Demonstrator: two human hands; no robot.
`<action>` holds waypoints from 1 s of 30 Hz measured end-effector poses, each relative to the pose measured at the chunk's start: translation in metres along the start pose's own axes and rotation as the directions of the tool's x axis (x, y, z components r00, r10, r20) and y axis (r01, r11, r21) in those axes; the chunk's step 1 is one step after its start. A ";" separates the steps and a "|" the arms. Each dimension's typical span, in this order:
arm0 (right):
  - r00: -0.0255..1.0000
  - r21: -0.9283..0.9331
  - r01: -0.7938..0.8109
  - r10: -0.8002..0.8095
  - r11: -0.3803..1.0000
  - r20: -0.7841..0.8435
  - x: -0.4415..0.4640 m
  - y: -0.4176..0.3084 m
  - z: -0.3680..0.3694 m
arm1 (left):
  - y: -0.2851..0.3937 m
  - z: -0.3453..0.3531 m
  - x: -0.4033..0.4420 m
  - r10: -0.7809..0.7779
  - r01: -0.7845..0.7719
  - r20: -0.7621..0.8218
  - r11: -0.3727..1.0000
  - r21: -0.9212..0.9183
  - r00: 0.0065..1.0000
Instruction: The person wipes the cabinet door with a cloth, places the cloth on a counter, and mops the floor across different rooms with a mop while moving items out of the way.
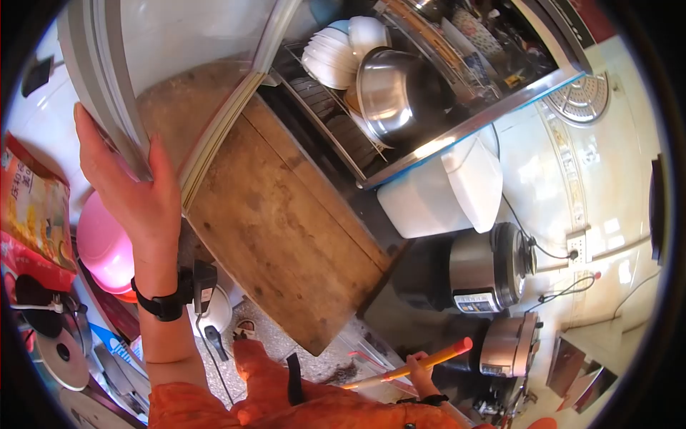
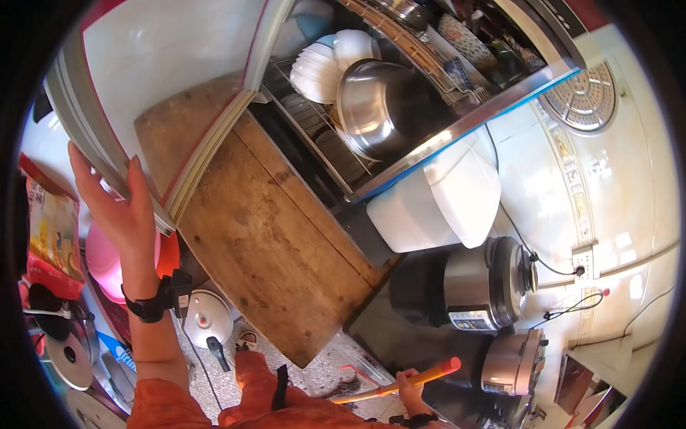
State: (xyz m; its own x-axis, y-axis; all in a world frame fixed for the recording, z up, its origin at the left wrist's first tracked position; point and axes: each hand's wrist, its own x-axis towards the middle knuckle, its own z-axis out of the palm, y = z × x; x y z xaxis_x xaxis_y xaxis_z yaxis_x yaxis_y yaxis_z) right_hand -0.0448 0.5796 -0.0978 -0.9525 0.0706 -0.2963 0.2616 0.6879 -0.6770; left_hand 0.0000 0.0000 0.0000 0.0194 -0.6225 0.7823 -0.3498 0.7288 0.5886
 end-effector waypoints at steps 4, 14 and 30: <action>1.000 0.021 0.020 -0.020 1.000 0.002 0.014 0.011 0.024 | -0.012 0.010 0.006 0.060 -0.060 -0.046 0.998 0.011 0.997; 1.000 0.034 -0.006 0.007 0.999 -0.029 0.008 0.000 0.028 | 0.017 0.006 -0.003 0.094 -0.118 -0.258 0.990 -0.078 0.962; 0.989 0.037 0.085 -0.080 0.996 -0.121 0.015 0.022 0.036 | 0.026 0.311 -0.011 0.021 -0.294 0.813 0.938 0.186 0.582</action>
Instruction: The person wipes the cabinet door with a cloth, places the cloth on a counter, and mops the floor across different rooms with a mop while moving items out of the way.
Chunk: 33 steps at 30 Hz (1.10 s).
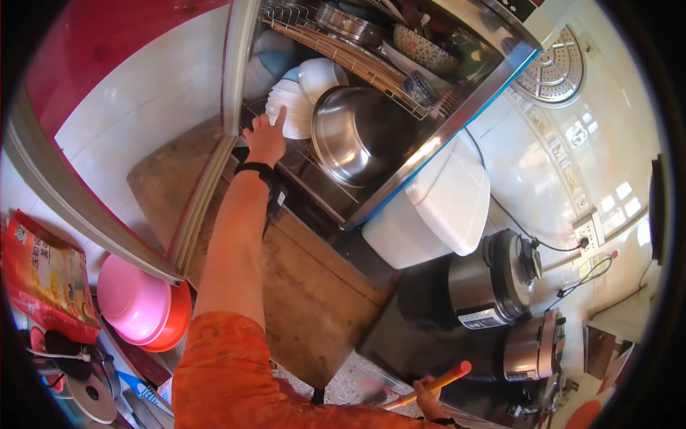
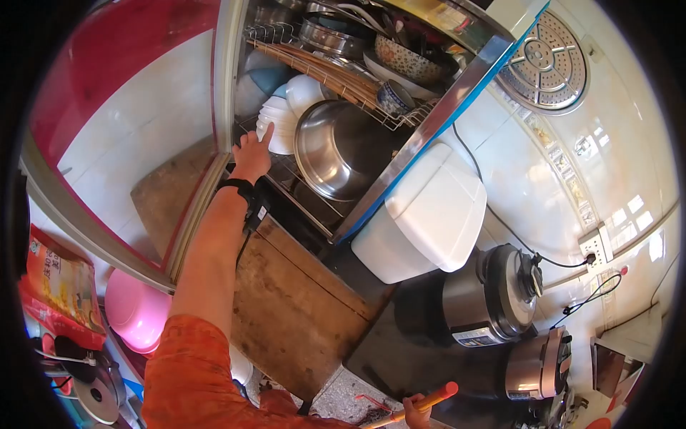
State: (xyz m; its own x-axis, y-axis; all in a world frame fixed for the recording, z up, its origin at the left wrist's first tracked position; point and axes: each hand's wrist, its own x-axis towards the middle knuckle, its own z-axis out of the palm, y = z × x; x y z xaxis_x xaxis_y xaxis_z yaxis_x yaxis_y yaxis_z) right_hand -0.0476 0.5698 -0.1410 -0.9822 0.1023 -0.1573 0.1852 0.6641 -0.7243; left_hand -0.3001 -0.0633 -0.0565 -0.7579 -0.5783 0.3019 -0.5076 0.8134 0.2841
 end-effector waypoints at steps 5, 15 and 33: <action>0.999 -0.049 0.033 -0.034 0.998 -0.020 -0.003 0.000 0.000 | -0.005 -0.004 -0.002 0.021 -0.021 0.018 1.000 -0.013 1.000; 0.999 0.045 0.035 -0.034 0.998 -0.022 0.002 0.003 0.001 | -0.003 -0.023 -0.129 -0.013 -0.271 -0.399 0.713 -0.646 0.917; 0.997 0.105 -0.024 0.016 0.994 0.077 0.000 -0.019 0.002 | 0.120 -0.059 -0.092 0.151 -0.288 -0.298 0.822 -0.492 0.942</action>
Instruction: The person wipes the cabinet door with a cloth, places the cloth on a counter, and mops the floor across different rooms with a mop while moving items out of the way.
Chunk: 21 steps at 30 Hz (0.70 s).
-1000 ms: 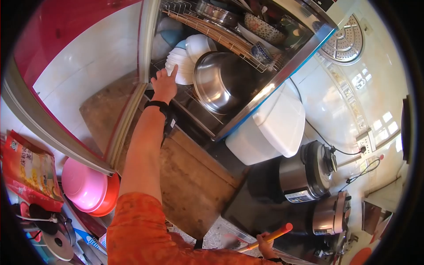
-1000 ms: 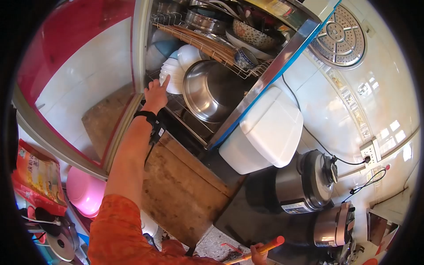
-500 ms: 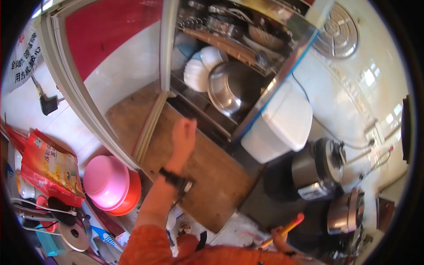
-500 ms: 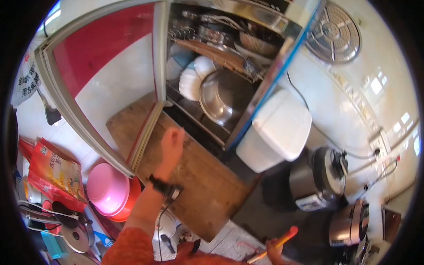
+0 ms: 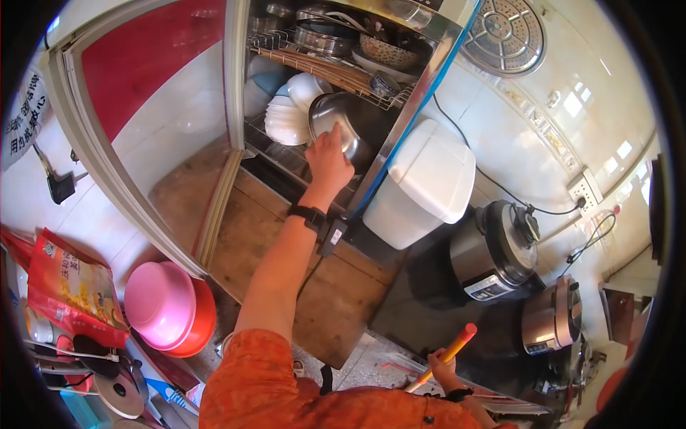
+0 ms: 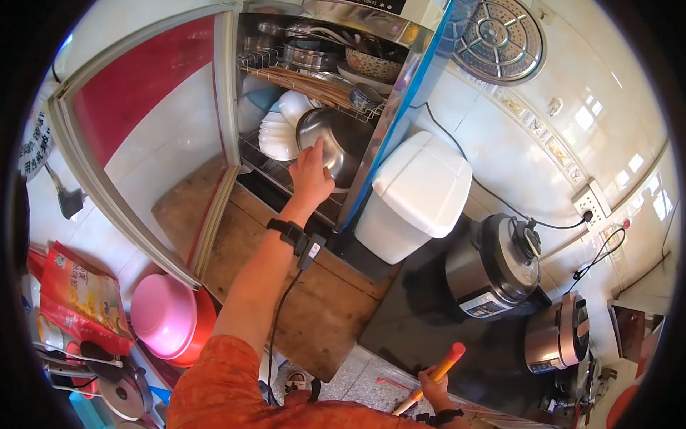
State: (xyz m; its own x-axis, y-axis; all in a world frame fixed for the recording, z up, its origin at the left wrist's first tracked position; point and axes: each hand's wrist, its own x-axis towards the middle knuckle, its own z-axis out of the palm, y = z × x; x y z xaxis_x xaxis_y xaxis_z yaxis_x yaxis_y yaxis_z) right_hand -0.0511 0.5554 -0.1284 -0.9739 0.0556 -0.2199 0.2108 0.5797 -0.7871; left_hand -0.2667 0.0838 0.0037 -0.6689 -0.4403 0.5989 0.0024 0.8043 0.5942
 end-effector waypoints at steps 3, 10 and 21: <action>0.998 0.011 0.019 -0.018 1.000 -0.052 0.000 0.006 0.002 | 0.001 0.002 0.019 0.023 -0.022 -0.021 0.999 0.039 1.000; 0.999 0.018 0.021 -0.021 1.000 -0.037 -0.007 -0.017 0.005 | -0.013 -0.002 0.018 0.117 -0.123 0.056 0.984 0.127 0.992; 0.999 -0.012 0.001 -0.002 1.000 -0.039 -0.003 -0.011 0.003 | -0.010 -0.001 -0.005 0.157 -0.154 -0.042 0.986 0.068 0.987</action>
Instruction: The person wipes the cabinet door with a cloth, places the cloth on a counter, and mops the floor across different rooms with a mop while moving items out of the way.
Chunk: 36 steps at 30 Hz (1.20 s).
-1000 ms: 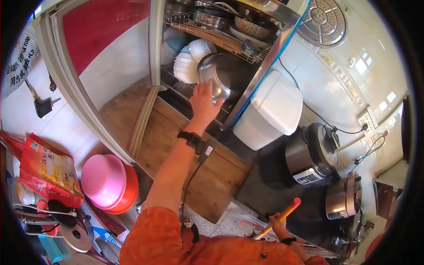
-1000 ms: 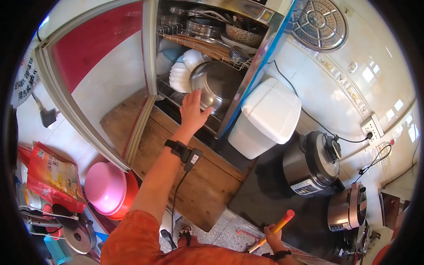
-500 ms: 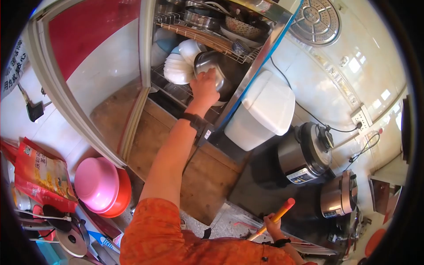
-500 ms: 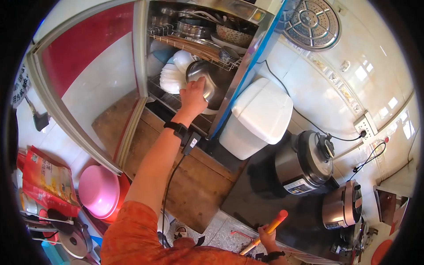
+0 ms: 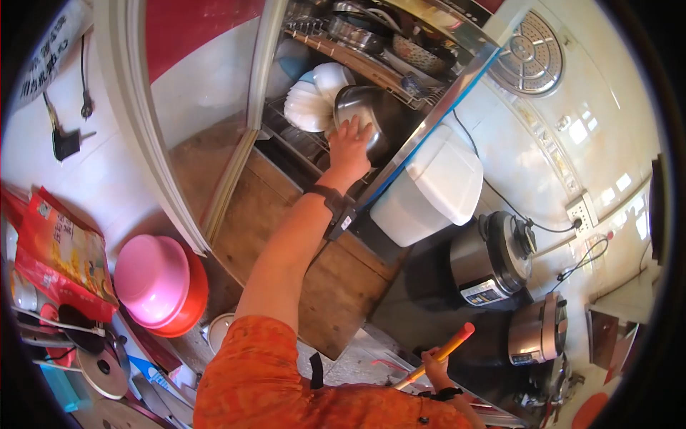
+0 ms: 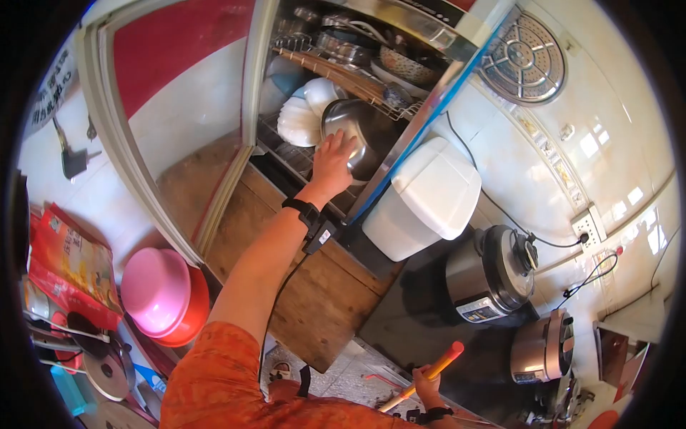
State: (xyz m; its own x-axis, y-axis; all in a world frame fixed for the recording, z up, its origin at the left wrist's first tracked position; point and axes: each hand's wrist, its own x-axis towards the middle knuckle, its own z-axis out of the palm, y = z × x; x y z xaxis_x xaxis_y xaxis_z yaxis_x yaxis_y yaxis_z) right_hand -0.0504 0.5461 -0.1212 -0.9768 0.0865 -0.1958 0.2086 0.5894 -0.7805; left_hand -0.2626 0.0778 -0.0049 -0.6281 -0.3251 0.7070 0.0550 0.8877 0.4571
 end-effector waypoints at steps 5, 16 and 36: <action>1.000 -0.024 0.007 -0.007 1.000 0.028 0.003 0.005 -0.004 | 0.030 -0.050 -0.052 0.032 -0.102 -0.199 0.930 -0.352 0.979; 0.995 -0.041 -0.026 0.030 0.999 0.090 0.006 0.010 -0.008 | -0.092 -0.240 -0.193 -0.633 0.461 -0.560 0.774 -0.434 0.535; 0.997 0.057 0.049 -0.052 0.997 0.050 0.007 0.011 -0.001 | -0.032 -0.111 -0.225 -0.582 0.546 -0.202 0.812 -0.208 0.788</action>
State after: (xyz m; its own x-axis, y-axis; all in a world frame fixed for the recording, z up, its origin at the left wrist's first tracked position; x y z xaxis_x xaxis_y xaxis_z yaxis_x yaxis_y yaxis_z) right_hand -0.0550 0.5540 -0.1305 -0.9828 0.0153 -0.1842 0.1626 0.5463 -0.8216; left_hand -0.0369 0.0861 -0.1184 -0.3697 -0.8385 0.4003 -0.1371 0.4753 0.8691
